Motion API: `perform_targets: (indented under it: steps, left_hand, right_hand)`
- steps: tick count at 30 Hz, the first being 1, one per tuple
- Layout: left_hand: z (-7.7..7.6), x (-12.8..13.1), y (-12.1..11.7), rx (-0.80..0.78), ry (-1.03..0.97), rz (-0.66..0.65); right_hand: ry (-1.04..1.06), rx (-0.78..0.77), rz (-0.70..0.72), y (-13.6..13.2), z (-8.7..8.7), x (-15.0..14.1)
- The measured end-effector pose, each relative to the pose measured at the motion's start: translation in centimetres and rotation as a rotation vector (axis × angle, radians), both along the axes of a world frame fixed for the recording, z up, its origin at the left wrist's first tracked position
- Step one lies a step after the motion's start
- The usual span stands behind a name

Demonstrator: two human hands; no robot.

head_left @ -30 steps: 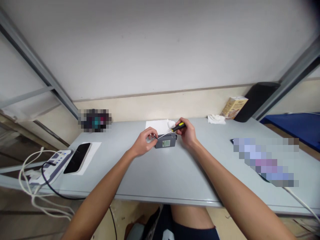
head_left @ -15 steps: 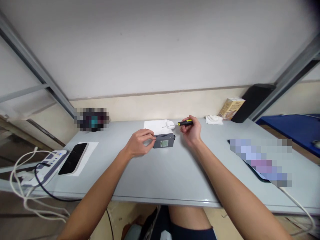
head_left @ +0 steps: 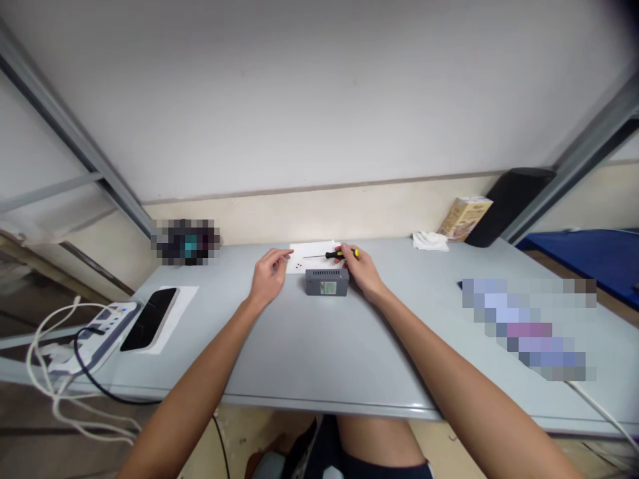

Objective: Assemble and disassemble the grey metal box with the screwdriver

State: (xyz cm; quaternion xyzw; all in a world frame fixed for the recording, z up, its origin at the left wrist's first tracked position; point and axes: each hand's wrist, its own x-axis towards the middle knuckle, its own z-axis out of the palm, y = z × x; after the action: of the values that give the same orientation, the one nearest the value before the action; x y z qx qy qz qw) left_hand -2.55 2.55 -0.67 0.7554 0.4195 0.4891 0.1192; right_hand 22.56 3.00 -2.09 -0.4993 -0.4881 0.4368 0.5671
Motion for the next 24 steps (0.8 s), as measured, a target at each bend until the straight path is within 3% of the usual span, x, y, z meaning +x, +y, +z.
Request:
perform_targets:
  steps: [4,7,11,15,20,24]
  left_hand:
    - [-1.5,-1.0,1.3,-0.127,0.235,0.222]
    - [-2.2,-1.2,1.5,-0.124,0.354,0.234]
    - [-1.9,-0.7,1.2,-0.058,0.357,0.095]
    - [-0.4,0.3,-0.1,-0.039,0.176,-0.124]
    - [1.4,1.5,-2.2,-0.118,0.16,-0.324]
    - [1.6,1.9,-2.9,-0.205,0.201,-0.344]
  right_hand:
    - [-0.059,0.0,0.007,-0.1,-0.4,0.0]
    - [-0.056,-0.02,0.043,-0.1,-0.5,0.0]
    - [-0.047,-0.047,0.085,-0.1,-0.5,-0.1]
    - [0.005,-0.041,0.029,0.1,-0.3,0.1]
    - [0.187,0.004,-0.14,0.5,0.6,1.3]
    - [0.337,0.005,-0.286,0.9,1.6,3.2]
